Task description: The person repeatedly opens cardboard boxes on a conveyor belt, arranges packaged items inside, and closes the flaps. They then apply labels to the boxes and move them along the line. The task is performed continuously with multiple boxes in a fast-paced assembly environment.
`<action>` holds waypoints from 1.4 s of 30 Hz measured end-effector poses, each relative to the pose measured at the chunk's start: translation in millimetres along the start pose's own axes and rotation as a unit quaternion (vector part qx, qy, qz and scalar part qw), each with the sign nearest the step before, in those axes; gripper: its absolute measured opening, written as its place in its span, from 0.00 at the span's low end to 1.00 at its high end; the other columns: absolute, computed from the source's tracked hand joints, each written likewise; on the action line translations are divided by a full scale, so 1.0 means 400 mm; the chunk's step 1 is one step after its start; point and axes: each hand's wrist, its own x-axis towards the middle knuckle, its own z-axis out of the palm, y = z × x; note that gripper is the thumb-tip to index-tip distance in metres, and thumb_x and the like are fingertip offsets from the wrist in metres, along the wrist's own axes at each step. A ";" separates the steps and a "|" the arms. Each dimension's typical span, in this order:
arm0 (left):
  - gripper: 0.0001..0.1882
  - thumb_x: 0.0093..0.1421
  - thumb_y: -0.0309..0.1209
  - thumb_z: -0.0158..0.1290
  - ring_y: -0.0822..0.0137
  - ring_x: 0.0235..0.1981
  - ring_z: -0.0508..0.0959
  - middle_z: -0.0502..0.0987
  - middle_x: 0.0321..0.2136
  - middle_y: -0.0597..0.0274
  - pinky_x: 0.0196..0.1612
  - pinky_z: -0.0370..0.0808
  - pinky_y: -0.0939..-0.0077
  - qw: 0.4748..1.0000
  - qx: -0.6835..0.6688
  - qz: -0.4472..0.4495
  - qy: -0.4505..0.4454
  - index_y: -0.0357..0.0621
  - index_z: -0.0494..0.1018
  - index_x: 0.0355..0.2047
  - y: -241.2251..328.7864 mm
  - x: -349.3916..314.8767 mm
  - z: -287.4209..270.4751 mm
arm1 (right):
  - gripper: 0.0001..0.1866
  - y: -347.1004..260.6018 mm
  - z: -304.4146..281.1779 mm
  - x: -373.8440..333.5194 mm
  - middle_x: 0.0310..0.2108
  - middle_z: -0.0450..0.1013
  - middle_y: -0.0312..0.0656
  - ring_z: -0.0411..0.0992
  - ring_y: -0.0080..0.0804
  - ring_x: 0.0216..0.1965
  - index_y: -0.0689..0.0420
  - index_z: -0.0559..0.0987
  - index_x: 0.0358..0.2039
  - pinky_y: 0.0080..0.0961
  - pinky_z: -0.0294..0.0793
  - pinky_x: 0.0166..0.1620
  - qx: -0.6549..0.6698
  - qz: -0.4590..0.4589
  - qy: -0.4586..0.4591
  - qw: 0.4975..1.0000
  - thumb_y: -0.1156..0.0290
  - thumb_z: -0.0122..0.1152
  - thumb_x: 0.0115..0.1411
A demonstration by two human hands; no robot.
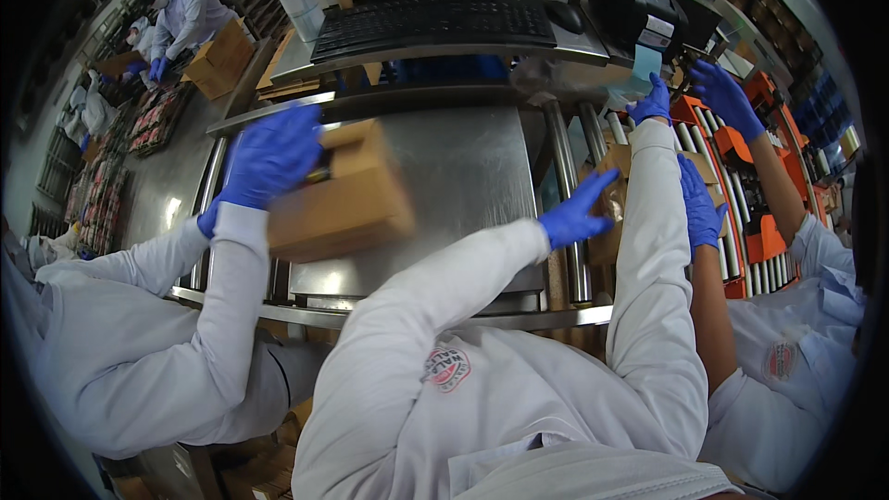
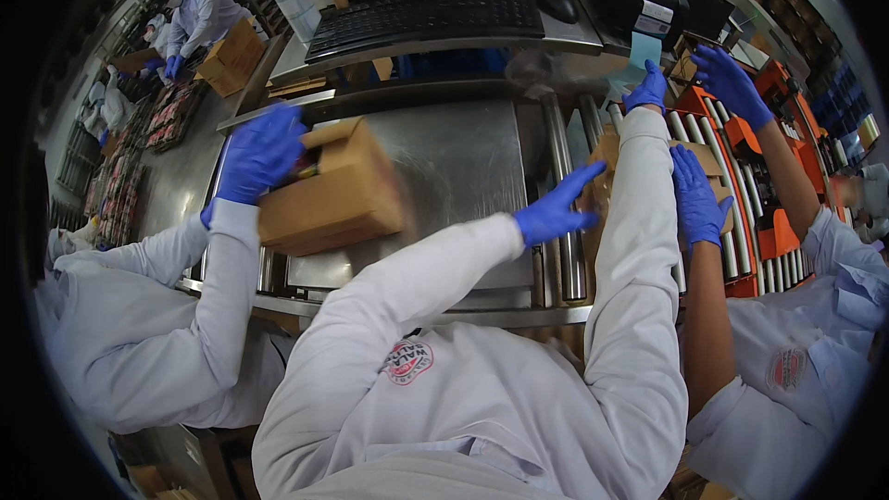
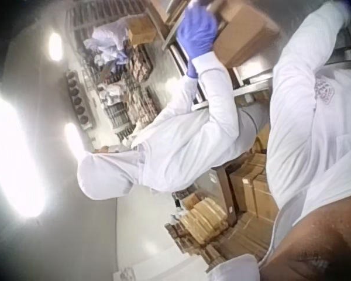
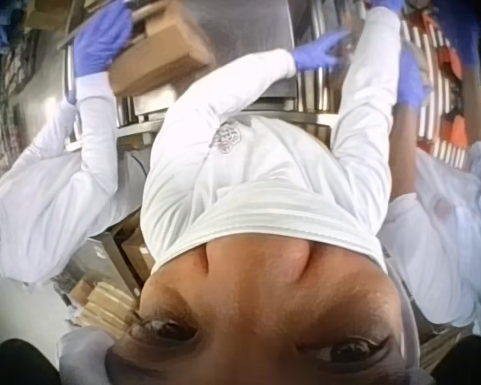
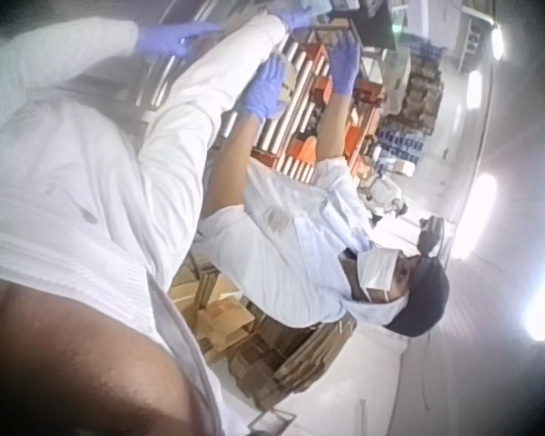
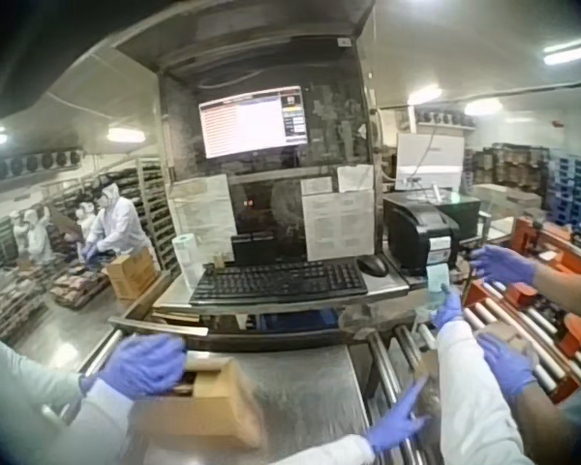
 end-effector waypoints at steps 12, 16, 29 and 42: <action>0.17 0.63 0.25 0.46 0.69 0.48 0.72 0.72 0.47 0.60 0.52 0.68 0.76 0.935 -0.093 -0.169 0.296 0.39 0.67 0.53 0.042 -0.698 -0.173 | 0.31 0.280 0.218 0.085 0.49 0.67 0.49 0.67 0.37 0.47 0.54 0.67 0.55 0.38 0.67 0.48 -0.050 -0.234 0.143 0.960 0.69 0.63 0.50; 0.14 0.63 0.23 0.44 0.67 0.46 0.74 0.73 0.45 0.56 0.49 0.71 0.74 0.875 0.002 -0.158 0.457 0.36 0.68 0.49 0.036 -0.814 -0.178 | 0.32 0.230 0.083 0.213 0.58 0.58 0.47 0.58 0.40 0.56 0.54 0.62 0.58 0.43 0.54 0.57 -0.010 -0.261 0.127 0.957 0.64 0.60 0.54; 0.12 0.52 0.22 0.53 0.63 0.22 0.75 0.76 0.24 0.60 0.26 0.72 0.70 0.845 0.346 -0.100 0.396 0.49 0.77 0.38 -0.049 -0.874 -0.176 | 0.36 0.106 -0.005 0.168 0.64 0.54 0.39 0.48 0.40 0.66 0.48 0.63 0.61 0.59 0.43 0.59 0.060 -0.086 0.032 0.994 0.51 0.60 0.54; 0.13 0.51 0.22 0.53 0.61 0.22 0.73 0.72 0.22 0.61 0.24 0.70 0.66 0.835 0.389 -0.077 0.381 0.52 0.75 0.38 -0.041 -0.852 -0.169 | 0.17 0.168 -0.039 0.257 0.51 0.69 0.43 0.60 0.38 0.56 0.57 0.77 0.43 0.36 0.58 0.55 0.053 -0.269 0.059 0.960 0.65 0.60 0.53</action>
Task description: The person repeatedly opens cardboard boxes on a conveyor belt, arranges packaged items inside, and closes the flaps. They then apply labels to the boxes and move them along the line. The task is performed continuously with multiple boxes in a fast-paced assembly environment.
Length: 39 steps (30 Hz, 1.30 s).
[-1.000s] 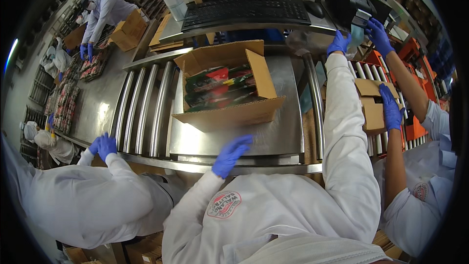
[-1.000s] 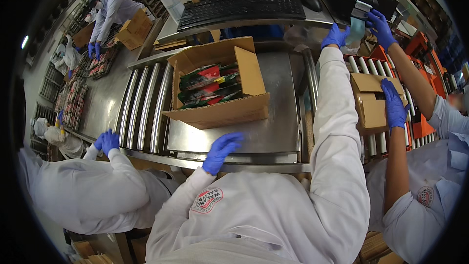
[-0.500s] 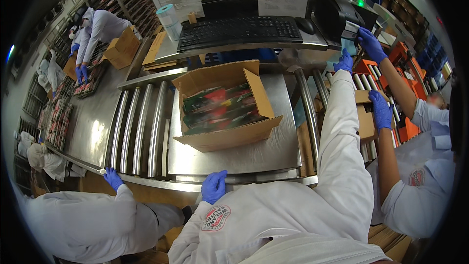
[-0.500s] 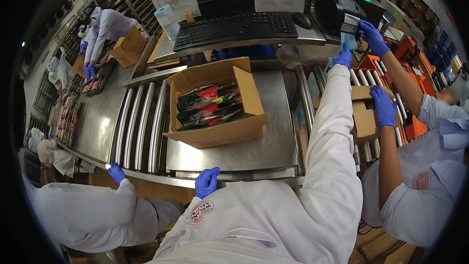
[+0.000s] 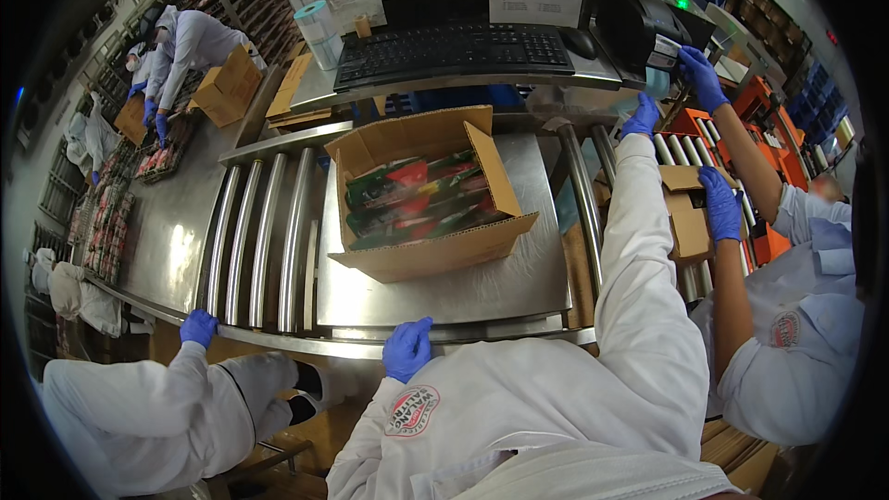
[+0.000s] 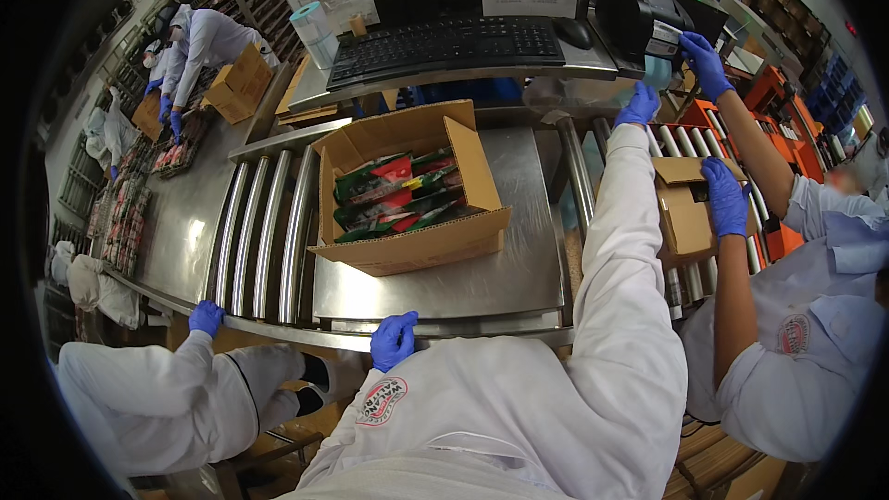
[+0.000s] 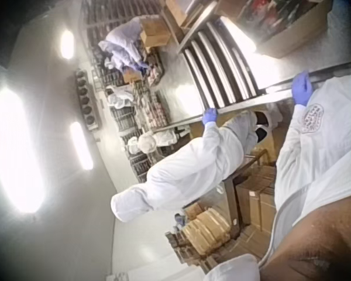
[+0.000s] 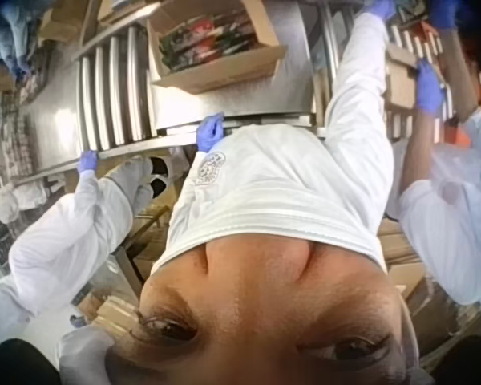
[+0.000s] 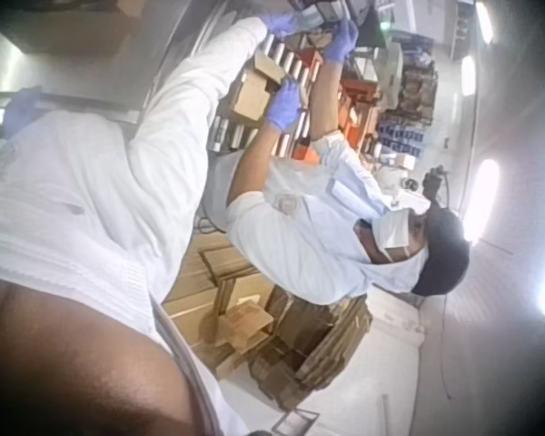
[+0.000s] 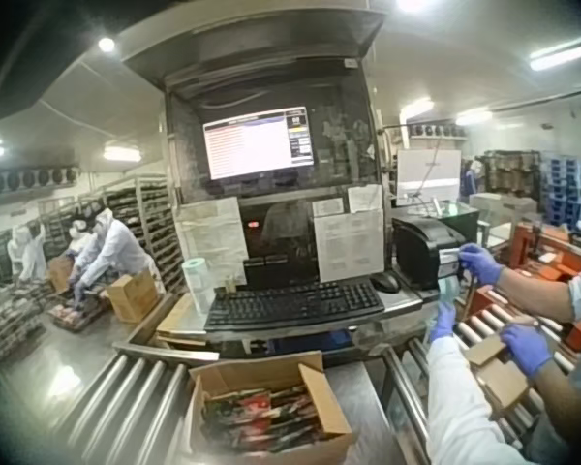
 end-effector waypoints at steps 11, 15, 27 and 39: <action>0.13 0.53 0.28 0.53 0.57 0.31 0.76 0.77 0.29 0.60 0.33 0.74 0.62 0.997 0.030 -0.034 -0.057 0.51 0.75 0.41 -0.021 -0.017 -0.008 | 0.24 -0.089 0.261 -0.375 0.40 0.70 0.45 0.67 0.45 0.46 0.50 0.72 0.48 0.41 0.58 0.57 -0.407 -0.461 -0.161 0.772 0.80 0.49 0.47; 0.14 0.52 0.28 0.53 0.58 0.32 0.76 0.77 0.29 0.61 0.34 0.74 0.63 0.997 0.031 -0.034 -0.061 0.51 0.75 0.41 -0.025 -0.013 -0.009 | 0.34 -0.087 0.310 -0.408 0.41 0.70 0.46 0.67 0.45 0.50 0.43 0.65 0.57 0.51 0.51 0.61 -0.570 -0.367 -0.225 0.699 0.80 0.47 0.47; 0.16 0.51 0.26 0.54 0.58 0.28 0.76 0.75 0.26 0.60 0.29 0.73 0.62 0.999 0.043 0.011 -0.022 0.52 0.75 0.41 -0.018 -0.022 -0.004 | 0.38 -0.103 0.295 -0.445 0.50 0.66 0.45 0.64 0.44 0.54 0.38 0.61 0.61 0.49 0.51 0.62 -0.544 -0.367 -0.265 0.706 0.83 0.43 0.48; 0.15 0.50 0.25 0.54 0.62 0.24 0.74 0.72 0.21 0.63 0.25 0.72 0.66 0.997 0.054 0.033 -0.035 0.54 0.75 0.39 -0.019 -0.016 -0.003 | 0.38 -0.083 0.282 -0.430 0.50 0.65 0.44 0.64 0.42 0.55 0.35 0.60 0.62 0.51 0.50 0.62 -0.558 -0.364 -0.223 0.712 0.81 0.49 0.50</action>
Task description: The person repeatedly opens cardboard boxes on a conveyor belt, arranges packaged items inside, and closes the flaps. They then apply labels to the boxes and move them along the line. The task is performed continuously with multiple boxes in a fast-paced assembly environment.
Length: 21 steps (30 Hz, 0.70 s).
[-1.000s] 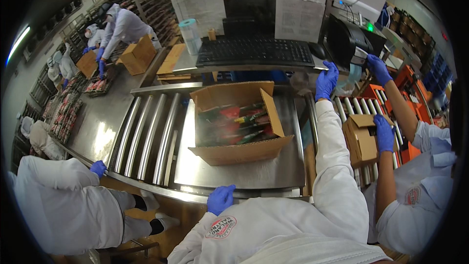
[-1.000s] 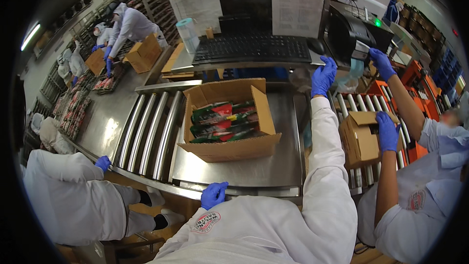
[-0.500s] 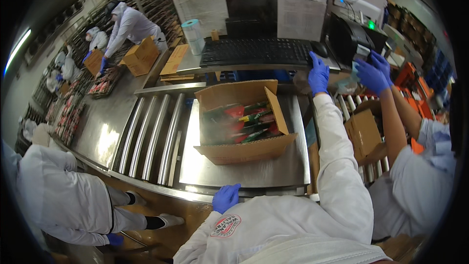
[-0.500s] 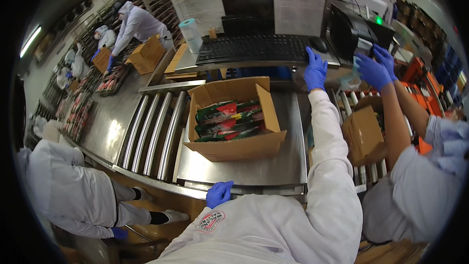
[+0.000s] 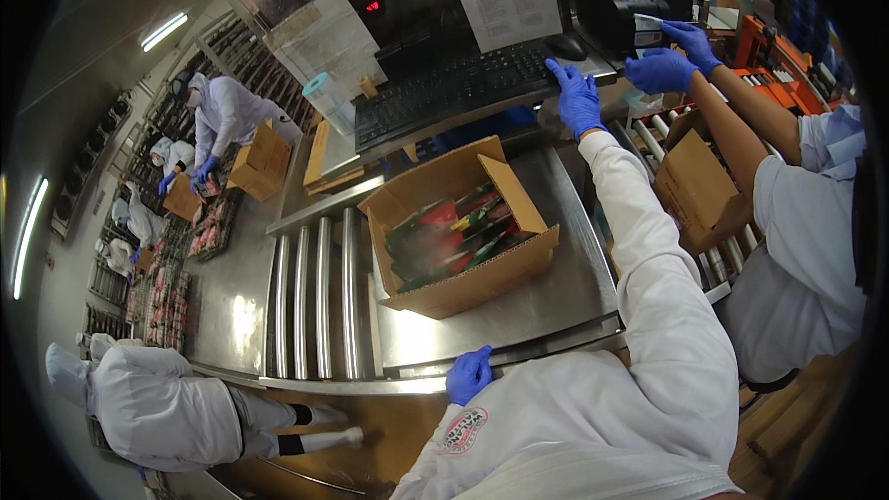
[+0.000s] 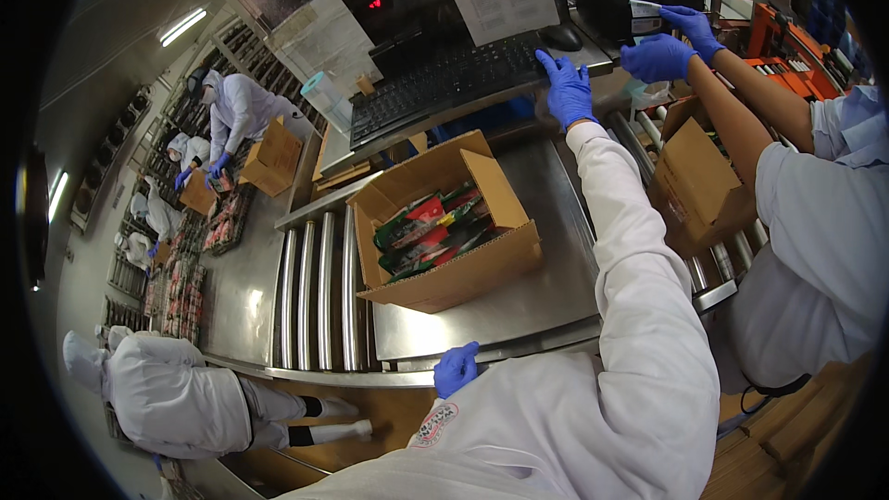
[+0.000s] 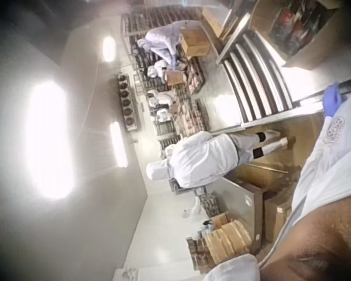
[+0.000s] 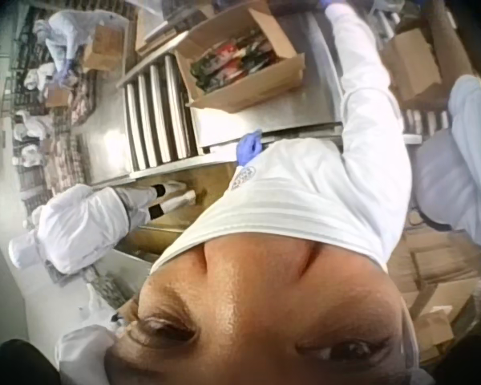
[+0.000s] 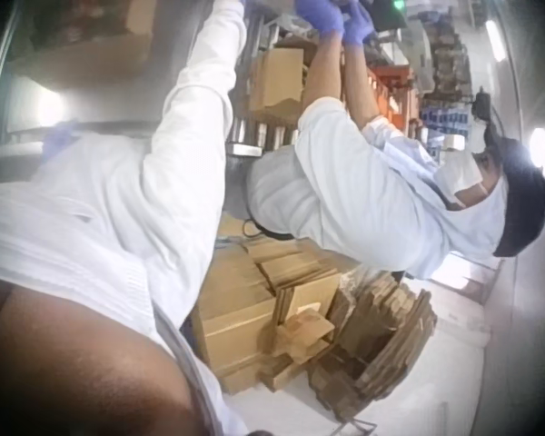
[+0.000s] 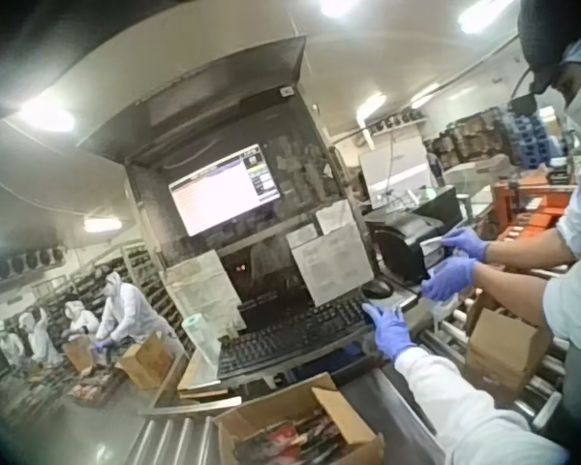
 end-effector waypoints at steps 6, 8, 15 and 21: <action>0.14 0.51 0.25 0.55 0.62 0.20 0.74 0.72 0.20 0.62 0.23 0.72 0.66 1.000 0.019 0.012 0.000 0.55 0.75 0.38 0.003 0.005 -0.001 | 0.39 -0.017 -0.029 0.001 0.49 0.65 0.44 0.64 0.41 0.55 0.34 0.60 0.62 0.51 0.49 0.63 0.021 0.007 -0.038 0.999 0.80 0.53 0.50; 0.13 0.52 0.25 0.54 0.62 0.21 0.74 0.73 0.21 0.62 0.24 0.72 0.66 1.000 0.019 0.005 0.000 0.54 0.76 0.38 0.005 0.005 -0.001 | 0.39 -0.020 -0.038 0.002 0.49 0.65 0.44 0.64 0.41 0.55 0.34 0.60 0.62 0.51 0.48 0.63 0.023 0.007 -0.044 0.999 0.79 0.53 0.49; 0.09 0.54 0.25 0.53 0.62 0.27 0.78 0.78 0.28 0.61 0.29 0.75 0.70 0.999 -0.021 -0.038 0.009 0.49 0.77 0.37 0.021 0.009 -0.006 | 0.42 -0.049 -0.067 0.006 0.52 0.65 0.45 0.62 0.42 0.57 0.30 0.59 0.62 0.51 0.46 0.64 0.002 0.028 -0.098 0.995 0.85 0.47 0.49; 0.13 0.55 0.22 0.50 0.66 0.31 0.78 0.78 0.33 0.57 0.34 0.74 0.73 0.983 -0.161 -0.087 0.023 0.43 0.75 0.41 0.015 0.004 -0.005 | 0.31 0.004 -0.045 0.039 0.48 0.69 0.45 0.66 0.43 0.54 0.39 0.64 0.55 0.52 0.49 0.62 0.014 0.018 -0.117 0.993 0.77 0.54 0.50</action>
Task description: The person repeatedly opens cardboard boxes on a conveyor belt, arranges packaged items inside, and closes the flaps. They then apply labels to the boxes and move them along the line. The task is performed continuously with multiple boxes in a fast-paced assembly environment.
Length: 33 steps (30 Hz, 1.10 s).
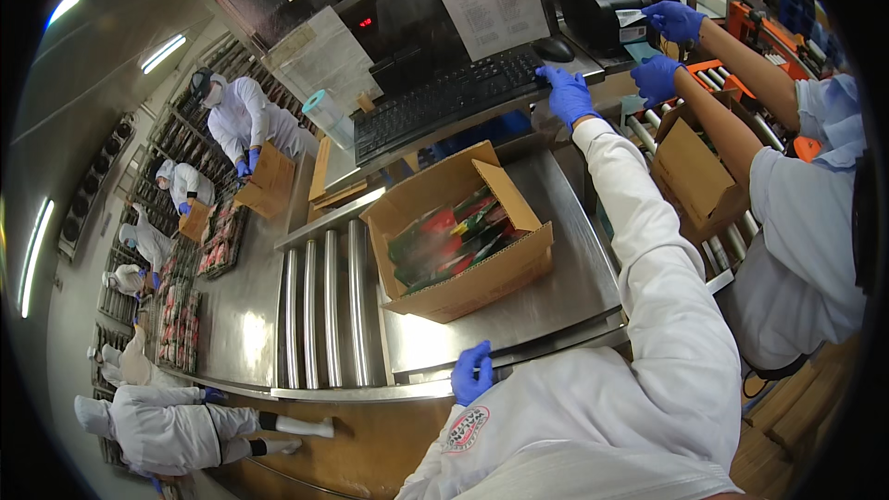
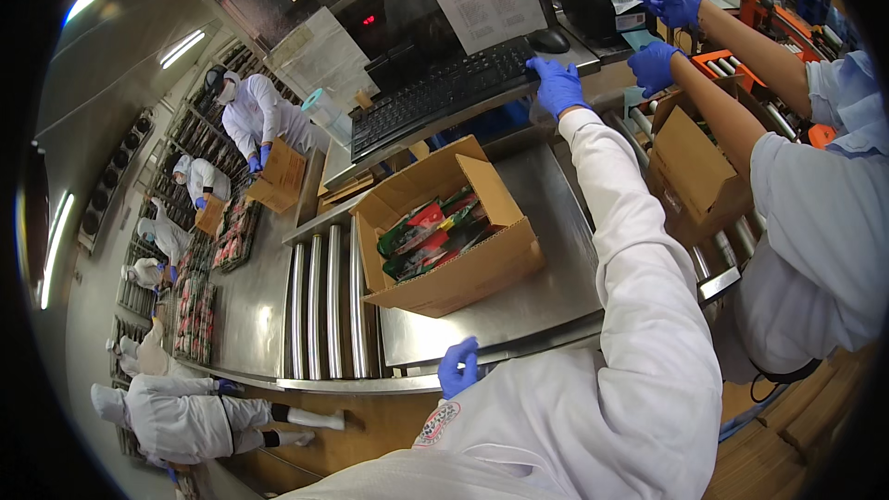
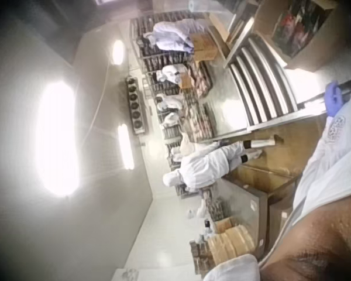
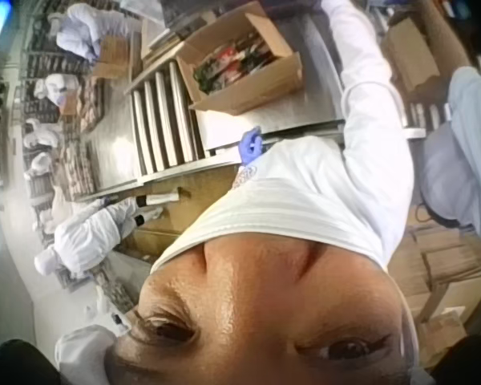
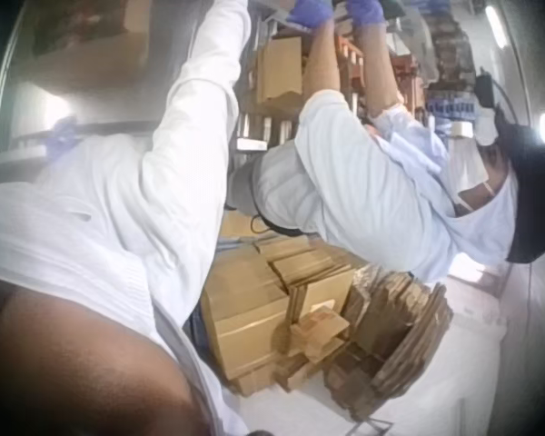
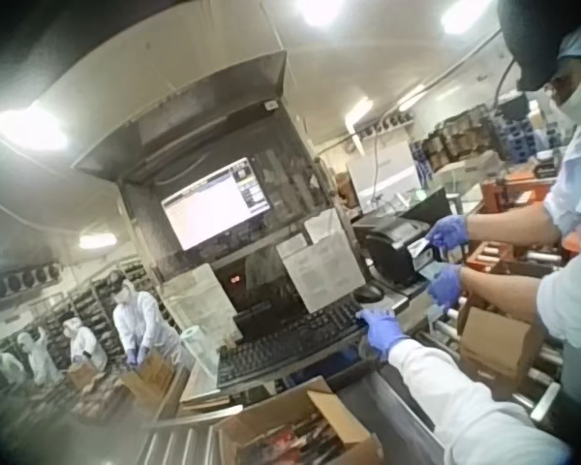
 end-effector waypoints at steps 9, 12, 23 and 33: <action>0.44 0.55 0.42 0.56 0.53 0.63 0.50 0.48 0.63 0.51 0.62 0.51 0.54 0.940 0.141 0.128 0.282 0.40 0.45 0.64 0.104 0.123 -0.147 | 0.21 -0.194 -0.108 -0.159 0.50 0.67 0.49 0.64 0.45 0.54 0.54 0.70 0.50 0.40 0.60 0.58 0.365 -0.197 0.156 0.897 0.73 0.55 0.53; 0.41 0.55 0.50 0.54 0.56 0.59 0.62 0.64 0.56 0.52 0.62 0.44 0.47 0.899 0.362 0.190 0.156 0.40 0.53 0.62 0.299 0.275 -0.249 | 0.21 -0.324 -0.193 -0.305 0.54 0.64 0.48 0.60 0.47 0.58 0.52 0.70 0.52 0.40 0.57 0.60 0.351 -0.449 -0.059 0.819 0.64 0.53 0.58; 0.46 0.45 0.65 0.53 0.54 0.48 0.71 0.73 0.43 0.50 0.58 0.53 0.48 0.880 0.450 -0.026 -0.149 0.53 0.61 0.60 0.303 0.592 -0.080 | 0.32 -0.381 -0.069 -0.286 0.64 0.53 0.44 0.47 0.45 0.66 0.49 0.64 0.58 0.56 0.39 0.64 0.009 -0.493 -0.025 0.870 0.62 0.57 0.51; 0.38 0.60 0.59 0.39 0.46 0.66 0.46 0.50 0.64 0.53 0.61 0.32 0.34 0.856 0.490 0.083 0.142 0.54 0.49 0.65 0.145 0.603 -0.052 | 0.09 -0.359 -0.066 -0.406 0.25 0.74 0.46 0.73 0.43 0.32 0.55 0.80 0.27 0.34 0.72 0.36 0.229 -0.221 -0.160 0.934 0.65 0.56 0.54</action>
